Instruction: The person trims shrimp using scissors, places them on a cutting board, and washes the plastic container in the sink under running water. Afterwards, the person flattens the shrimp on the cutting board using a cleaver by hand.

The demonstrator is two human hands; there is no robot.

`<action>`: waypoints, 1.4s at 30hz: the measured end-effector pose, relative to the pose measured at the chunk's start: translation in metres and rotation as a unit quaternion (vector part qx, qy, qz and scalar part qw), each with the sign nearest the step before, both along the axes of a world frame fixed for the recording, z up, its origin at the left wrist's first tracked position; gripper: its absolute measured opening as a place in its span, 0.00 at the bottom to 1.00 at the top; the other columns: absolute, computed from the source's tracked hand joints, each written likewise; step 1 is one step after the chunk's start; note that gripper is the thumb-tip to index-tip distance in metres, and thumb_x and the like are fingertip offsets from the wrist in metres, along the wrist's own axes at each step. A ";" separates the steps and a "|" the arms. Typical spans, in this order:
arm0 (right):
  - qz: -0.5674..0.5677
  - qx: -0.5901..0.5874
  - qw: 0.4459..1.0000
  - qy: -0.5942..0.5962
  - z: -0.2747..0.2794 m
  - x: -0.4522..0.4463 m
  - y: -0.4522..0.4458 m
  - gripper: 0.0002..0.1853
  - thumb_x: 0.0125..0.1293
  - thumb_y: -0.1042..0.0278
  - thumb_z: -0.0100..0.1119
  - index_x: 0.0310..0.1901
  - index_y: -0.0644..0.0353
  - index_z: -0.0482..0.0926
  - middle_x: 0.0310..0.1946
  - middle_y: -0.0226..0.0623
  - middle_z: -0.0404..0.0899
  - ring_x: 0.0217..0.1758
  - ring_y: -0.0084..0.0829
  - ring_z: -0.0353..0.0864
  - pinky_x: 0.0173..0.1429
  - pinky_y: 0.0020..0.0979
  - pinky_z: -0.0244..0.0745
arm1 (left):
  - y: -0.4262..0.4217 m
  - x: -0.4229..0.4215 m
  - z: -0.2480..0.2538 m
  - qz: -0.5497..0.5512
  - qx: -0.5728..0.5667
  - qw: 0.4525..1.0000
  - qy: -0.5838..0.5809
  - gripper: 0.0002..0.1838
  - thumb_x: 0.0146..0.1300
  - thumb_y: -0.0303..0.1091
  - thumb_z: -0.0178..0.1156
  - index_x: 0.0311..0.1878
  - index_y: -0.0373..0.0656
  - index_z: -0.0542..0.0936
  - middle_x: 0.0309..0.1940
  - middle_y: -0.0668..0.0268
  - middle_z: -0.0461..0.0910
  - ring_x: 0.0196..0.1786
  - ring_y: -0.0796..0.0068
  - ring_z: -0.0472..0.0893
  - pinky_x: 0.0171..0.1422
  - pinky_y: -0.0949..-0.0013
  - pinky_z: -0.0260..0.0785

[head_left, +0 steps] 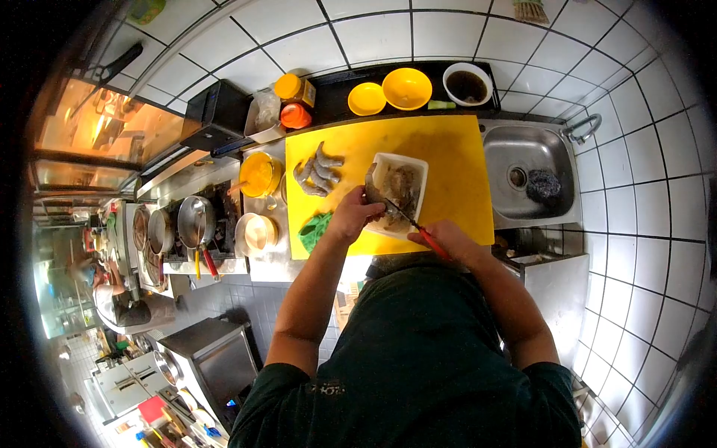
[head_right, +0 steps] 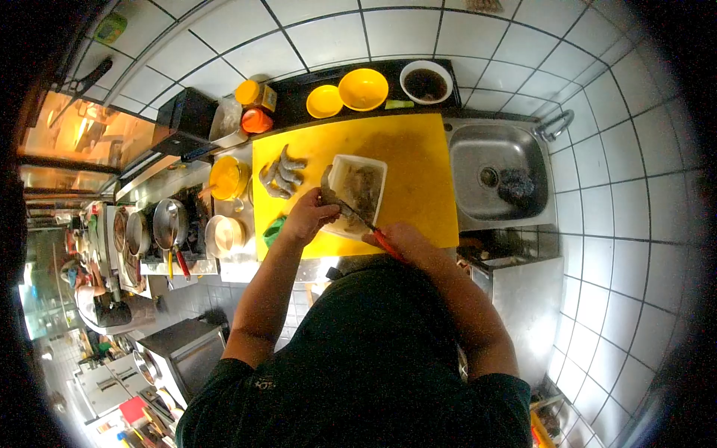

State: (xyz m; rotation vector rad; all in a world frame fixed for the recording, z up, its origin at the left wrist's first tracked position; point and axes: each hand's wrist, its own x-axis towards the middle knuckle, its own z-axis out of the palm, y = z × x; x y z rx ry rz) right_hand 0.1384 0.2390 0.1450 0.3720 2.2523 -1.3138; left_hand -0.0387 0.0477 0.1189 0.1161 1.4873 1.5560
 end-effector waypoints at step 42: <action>-0.186 -0.160 0.967 -0.068 -0.002 0.030 0.003 0.32 0.72 0.32 0.47 0.36 0.61 0.77 0.22 0.31 0.73 0.23 0.27 0.74 0.31 0.28 0.70 | 0.077 0.001 -0.064 -0.134 -0.378 0.794 0.457 0.13 0.68 0.28 0.48 0.43 0.32 0.81 0.41 0.40 0.83 0.47 0.39 0.83 0.53 0.47 0.77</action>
